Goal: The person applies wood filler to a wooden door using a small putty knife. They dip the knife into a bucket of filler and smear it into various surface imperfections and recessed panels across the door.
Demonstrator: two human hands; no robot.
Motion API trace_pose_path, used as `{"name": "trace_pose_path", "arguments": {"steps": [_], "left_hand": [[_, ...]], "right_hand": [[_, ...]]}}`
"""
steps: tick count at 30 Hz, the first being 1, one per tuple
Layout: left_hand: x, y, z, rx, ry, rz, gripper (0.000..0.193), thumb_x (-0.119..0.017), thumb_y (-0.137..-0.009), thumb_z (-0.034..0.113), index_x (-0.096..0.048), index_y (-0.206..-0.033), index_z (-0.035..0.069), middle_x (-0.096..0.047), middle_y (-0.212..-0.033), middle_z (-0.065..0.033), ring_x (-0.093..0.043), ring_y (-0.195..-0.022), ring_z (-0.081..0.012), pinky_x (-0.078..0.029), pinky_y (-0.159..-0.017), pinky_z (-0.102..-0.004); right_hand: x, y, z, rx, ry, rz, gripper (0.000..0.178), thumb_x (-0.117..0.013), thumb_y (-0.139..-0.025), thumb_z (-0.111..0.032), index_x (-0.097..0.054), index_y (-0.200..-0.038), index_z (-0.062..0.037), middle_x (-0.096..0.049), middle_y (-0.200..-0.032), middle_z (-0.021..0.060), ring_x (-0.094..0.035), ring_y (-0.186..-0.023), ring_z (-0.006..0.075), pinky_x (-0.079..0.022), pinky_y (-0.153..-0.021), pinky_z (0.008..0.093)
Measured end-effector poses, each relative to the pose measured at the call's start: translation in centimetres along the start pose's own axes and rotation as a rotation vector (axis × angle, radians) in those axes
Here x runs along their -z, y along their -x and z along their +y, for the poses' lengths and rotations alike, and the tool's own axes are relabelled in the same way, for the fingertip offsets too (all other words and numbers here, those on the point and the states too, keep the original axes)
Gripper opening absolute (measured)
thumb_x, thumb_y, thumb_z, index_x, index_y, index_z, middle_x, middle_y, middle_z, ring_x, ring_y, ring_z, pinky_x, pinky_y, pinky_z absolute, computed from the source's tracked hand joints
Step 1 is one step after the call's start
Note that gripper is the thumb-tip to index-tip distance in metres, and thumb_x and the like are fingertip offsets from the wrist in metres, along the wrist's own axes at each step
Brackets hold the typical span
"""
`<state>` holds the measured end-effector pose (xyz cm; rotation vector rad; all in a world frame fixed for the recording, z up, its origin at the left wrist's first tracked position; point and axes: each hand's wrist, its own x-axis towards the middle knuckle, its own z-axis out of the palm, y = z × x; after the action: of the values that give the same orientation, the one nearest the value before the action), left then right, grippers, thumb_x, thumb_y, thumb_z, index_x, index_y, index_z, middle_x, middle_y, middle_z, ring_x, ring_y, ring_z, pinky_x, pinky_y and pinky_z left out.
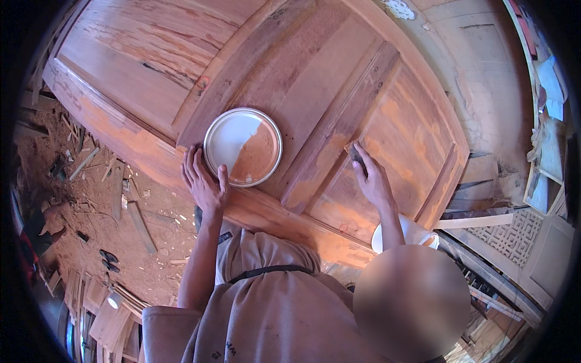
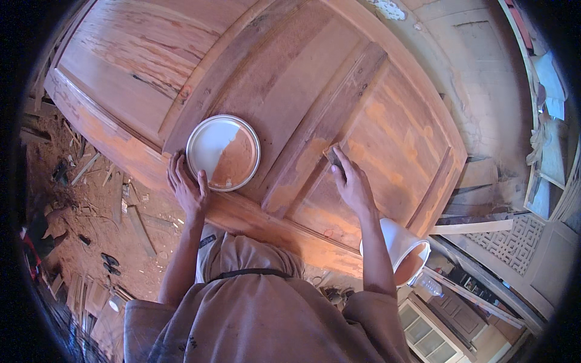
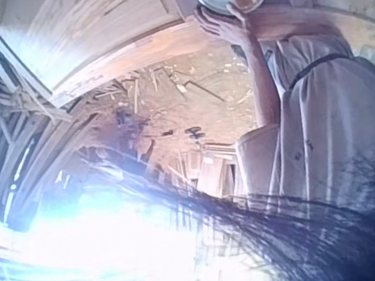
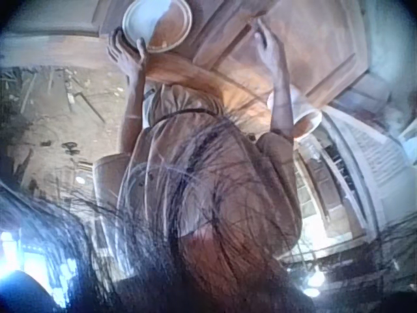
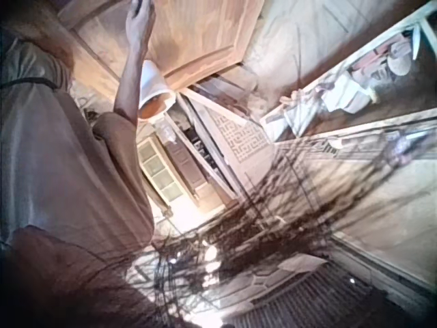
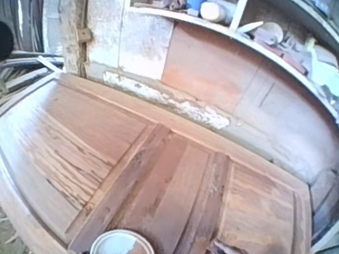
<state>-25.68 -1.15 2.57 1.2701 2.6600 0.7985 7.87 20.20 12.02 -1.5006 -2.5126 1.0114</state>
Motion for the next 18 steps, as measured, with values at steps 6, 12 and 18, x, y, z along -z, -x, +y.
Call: {"name": "trace_pose_path", "arguments": {"steps": [6,12,18], "left_hand": [[0.5,-0.1,0.5,0.042,-0.003,-0.022,0.071,-0.050,-0.097,0.051,-0.040,-0.144,-0.001,-0.044,-0.149,-0.0207,-0.034,-0.144,-0.0387,-0.019,-0.120,-0.0534],[0.6,0.0,0.3,0.026,-0.017,-0.022,0.071,-0.050,-0.097,0.051,-0.040,-0.144,-0.001,-0.044,-0.149,-0.0212,-0.035,-0.143,-0.0388,-0.019,-0.120,-0.0536],[0.4,-0.2,0.5,0.007,-0.002,-0.001,0.069,-0.049,-0.098,0.049,-0.040,-0.144,-0.001,-0.044,-0.148,-0.0219,-0.036,-0.142,-0.0389,-0.019,-0.119,-0.0541]], "right_hand": [[-0.4,-3.2,3.3,0.122,0.123,0.019,0.053,-0.059,-0.099,-0.023,-0.044,-0.151,-0.0264,-0.067,-0.102,0.0212,-0.068,-0.088,0.0395,-0.055,-0.074,0.0479],[-0.1,-2.9,4.0,0.129,0.226,-0.065,0.053,-0.060,-0.099,-0.025,-0.046,-0.150,-0.0284,-0.065,-0.095,0.0192,-0.067,-0.081,0.0374,-0.055,-0.069,0.0472],[-1.6,-4.0,4.0,0.176,0.142,-0.111,0.049,-0.062,-0.098,-0.025,-0.050,-0.146,-0.0269,-0.068,-0.112,0.0187,-0.068,-0.094,0.0398,-0.058,-0.075,0.0460]]}}
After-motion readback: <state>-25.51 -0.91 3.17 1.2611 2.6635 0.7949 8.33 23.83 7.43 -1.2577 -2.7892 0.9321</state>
